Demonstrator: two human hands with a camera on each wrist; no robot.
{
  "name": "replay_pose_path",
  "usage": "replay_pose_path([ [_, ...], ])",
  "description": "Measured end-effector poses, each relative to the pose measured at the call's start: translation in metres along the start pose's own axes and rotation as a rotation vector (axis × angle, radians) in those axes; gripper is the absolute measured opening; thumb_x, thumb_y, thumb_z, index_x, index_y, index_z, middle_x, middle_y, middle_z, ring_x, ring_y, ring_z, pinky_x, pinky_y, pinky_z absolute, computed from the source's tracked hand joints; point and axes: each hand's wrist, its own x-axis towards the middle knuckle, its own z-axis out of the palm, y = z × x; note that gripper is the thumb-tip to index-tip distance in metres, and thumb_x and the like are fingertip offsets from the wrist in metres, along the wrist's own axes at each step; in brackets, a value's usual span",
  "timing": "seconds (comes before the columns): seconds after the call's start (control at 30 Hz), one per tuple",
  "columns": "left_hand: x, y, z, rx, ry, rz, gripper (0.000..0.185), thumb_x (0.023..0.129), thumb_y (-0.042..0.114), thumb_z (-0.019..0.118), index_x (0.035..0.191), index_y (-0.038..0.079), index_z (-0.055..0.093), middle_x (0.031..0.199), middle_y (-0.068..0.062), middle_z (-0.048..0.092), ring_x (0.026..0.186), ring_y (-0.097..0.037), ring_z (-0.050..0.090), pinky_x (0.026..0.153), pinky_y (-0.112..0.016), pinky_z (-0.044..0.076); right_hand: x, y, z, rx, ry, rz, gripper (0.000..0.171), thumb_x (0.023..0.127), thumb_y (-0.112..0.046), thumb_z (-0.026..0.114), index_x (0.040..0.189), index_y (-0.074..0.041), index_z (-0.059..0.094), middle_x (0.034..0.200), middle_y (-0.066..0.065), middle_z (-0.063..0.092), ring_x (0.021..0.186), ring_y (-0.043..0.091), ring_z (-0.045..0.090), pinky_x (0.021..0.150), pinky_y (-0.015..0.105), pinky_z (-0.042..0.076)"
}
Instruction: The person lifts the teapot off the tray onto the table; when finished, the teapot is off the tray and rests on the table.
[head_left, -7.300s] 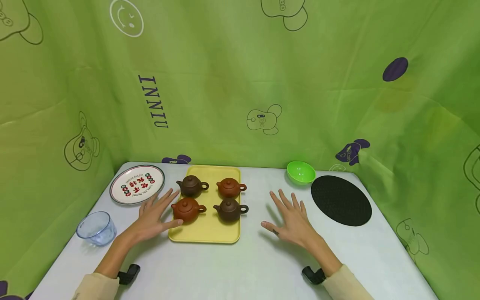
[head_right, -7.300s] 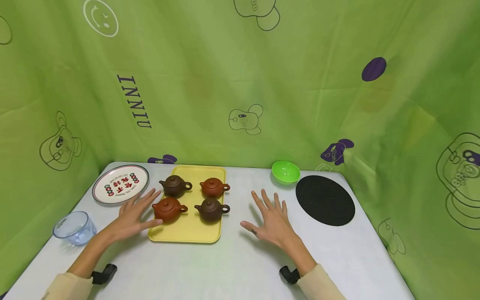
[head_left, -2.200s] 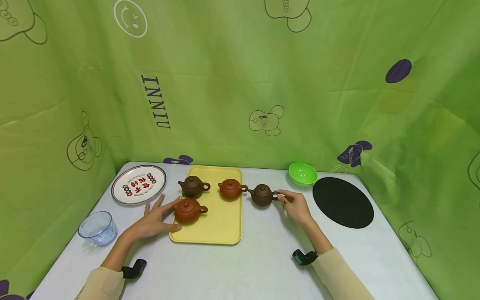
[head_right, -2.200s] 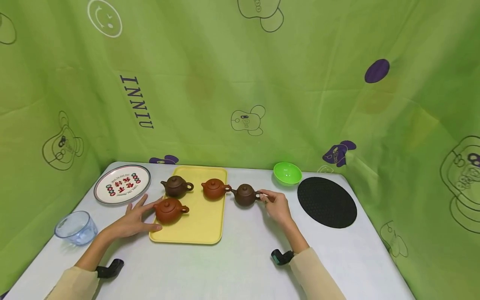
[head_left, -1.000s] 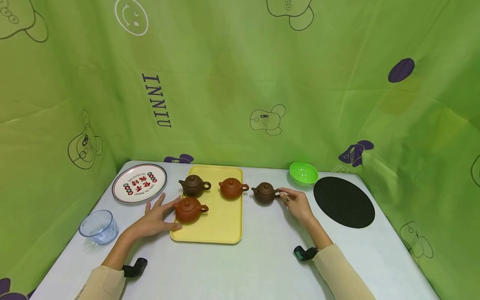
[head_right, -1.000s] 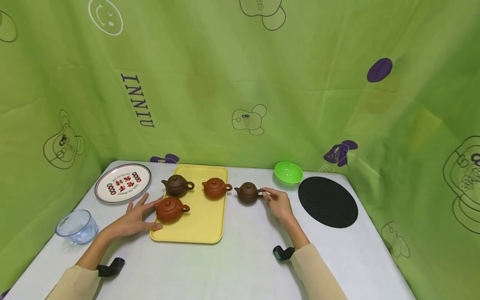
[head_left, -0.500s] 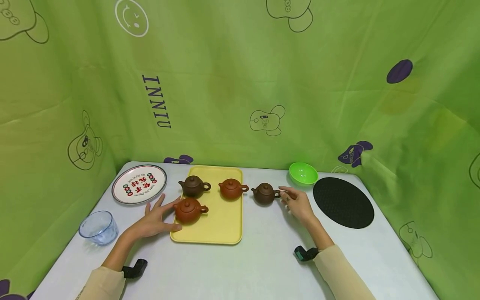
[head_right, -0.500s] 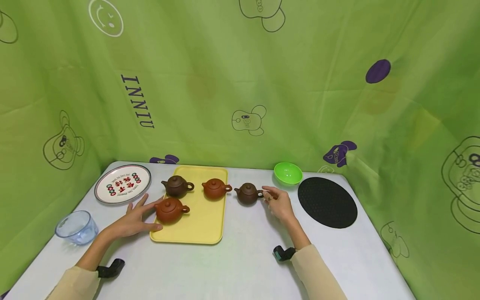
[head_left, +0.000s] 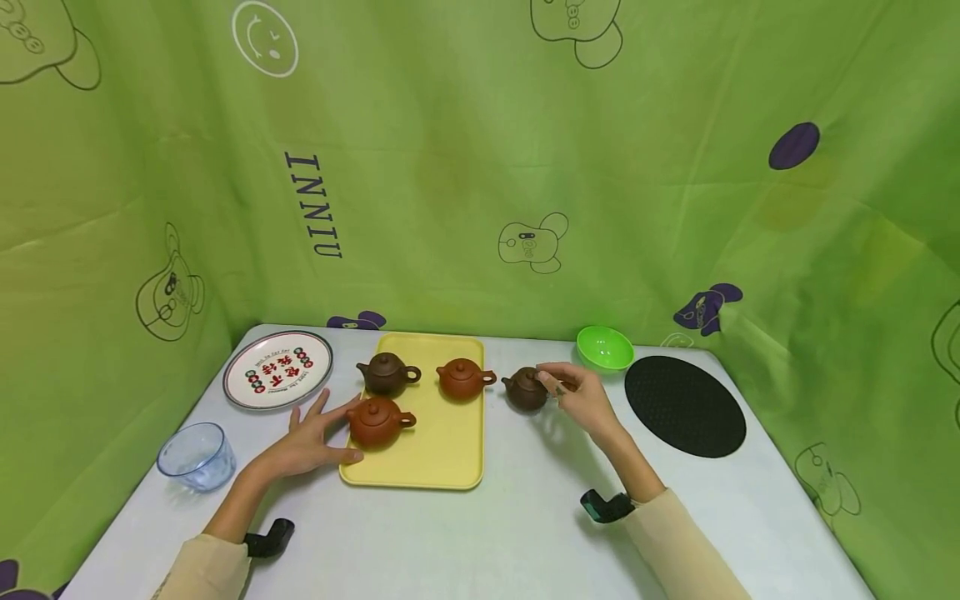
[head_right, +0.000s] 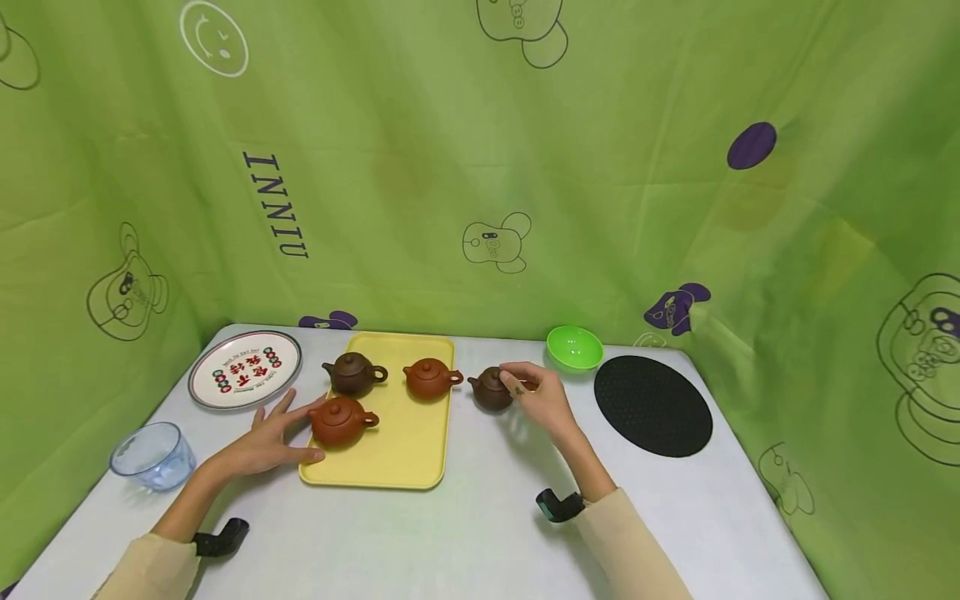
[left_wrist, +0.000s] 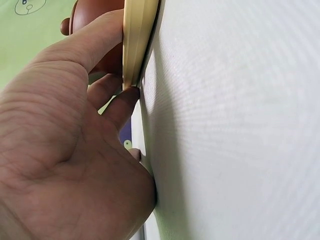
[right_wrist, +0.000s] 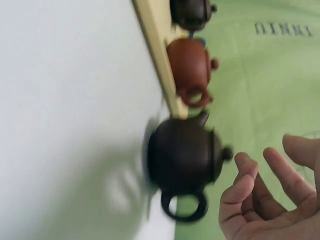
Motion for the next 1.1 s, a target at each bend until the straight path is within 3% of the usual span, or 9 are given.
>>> replay_pose_path([
  [0.17,0.001,-0.001,0.000,0.007,0.000,-0.003,0.094,0.082,0.039,0.089,0.160,0.008,0.046,0.167,-0.034,0.034,0.160,-0.060,-0.004,0.119,-0.082,-0.019,-0.004,-0.016,0.023,0.000,-0.055,-0.055,0.032,0.103,-0.025,0.071,0.130,-0.007,0.074,0.120,0.019,0.078,0.096,0.022,0.071,0.076,0.024,0.058],
  [0.37,0.001,-0.003,0.000,0.009,0.001,0.002,0.094,0.082,0.040,0.088,0.160,0.008,0.046,0.167,-0.035,0.034,0.160,-0.060,-0.005,0.119,-0.083,-0.019,-0.009,-0.027,0.052,0.114,-0.174,-0.077,0.037,0.104,-0.023,0.070,0.133,0.000,0.070,0.118,0.026,0.075,0.082,0.022,0.071,0.065,0.028,0.060],
  [0.47,0.002,-0.003,0.000,0.005,0.002,0.001,0.094,0.082,0.040,0.088,0.160,0.008,0.045,0.167,-0.035,0.033,0.160,-0.060,-0.005,0.119,-0.082,-0.020,-0.012,-0.028,0.067,0.116,-0.215,-0.092,0.039,0.104,-0.023,0.069,0.135,0.001,0.069,0.121,0.028,0.074,0.081,0.030,0.074,0.062,0.027,0.059],
  [0.63,0.001,-0.003,0.001,0.003,-0.002,-0.011,0.094,0.083,0.041,0.088,0.160,0.008,0.046,0.167,-0.034,0.033,0.161,-0.060,-0.005,0.120,-0.081,-0.020,-0.016,-0.026,0.094,0.064,-0.252,-0.106,0.036,0.104,-0.023,0.070,0.132,0.000,0.071,0.105,0.030,0.076,0.075,0.044,0.072,0.057,0.022,0.054],
  [0.77,0.001,-0.002,0.001,0.000,0.003,-0.001,0.093,0.082,0.040,0.088,0.160,0.008,0.046,0.166,-0.034,0.034,0.160,-0.061,-0.004,0.119,-0.082,-0.019,-0.018,-0.023,0.116,0.053,-0.285,-0.102,0.034,0.103,-0.023,0.070,0.130,-0.001,0.072,0.092,0.026,0.077,0.067,0.035,0.071,0.051,0.021,0.051],
  [0.9,0.000,-0.001,0.001,-0.003,0.010,0.012,0.093,0.083,0.038,0.088,0.160,0.007,0.046,0.166,-0.034,0.036,0.160,-0.062,-0.004,0.118,-0.083,-0.019,-0.019,-0.021,0.137,0.043,-0.316,-0.112,0.032,0.103,-0.024,0.070,0.128,-0.003,0.074,0.096,0.021,0.079,0.065,0.022,0.071,0.049,0.019,0.046],
  [1.1,0.001,-0.004,0.001,0.000,0.010,0.006,0.093,0.083,0.040,0.087,0.160,0.008,0.046,0.166,-0.033,0.036,0.160,-0.060,-0.005,0.119,-0.082,-0.021,-0.019,-0.022,0.159,0.064,-0.356,-0.118,0.028,0.103,-0.024,0.071,0.125,-0.009,0.076,0.100,0.018,0.080,0.064,0.014,0.068,0.050,0.018,0.046],
])
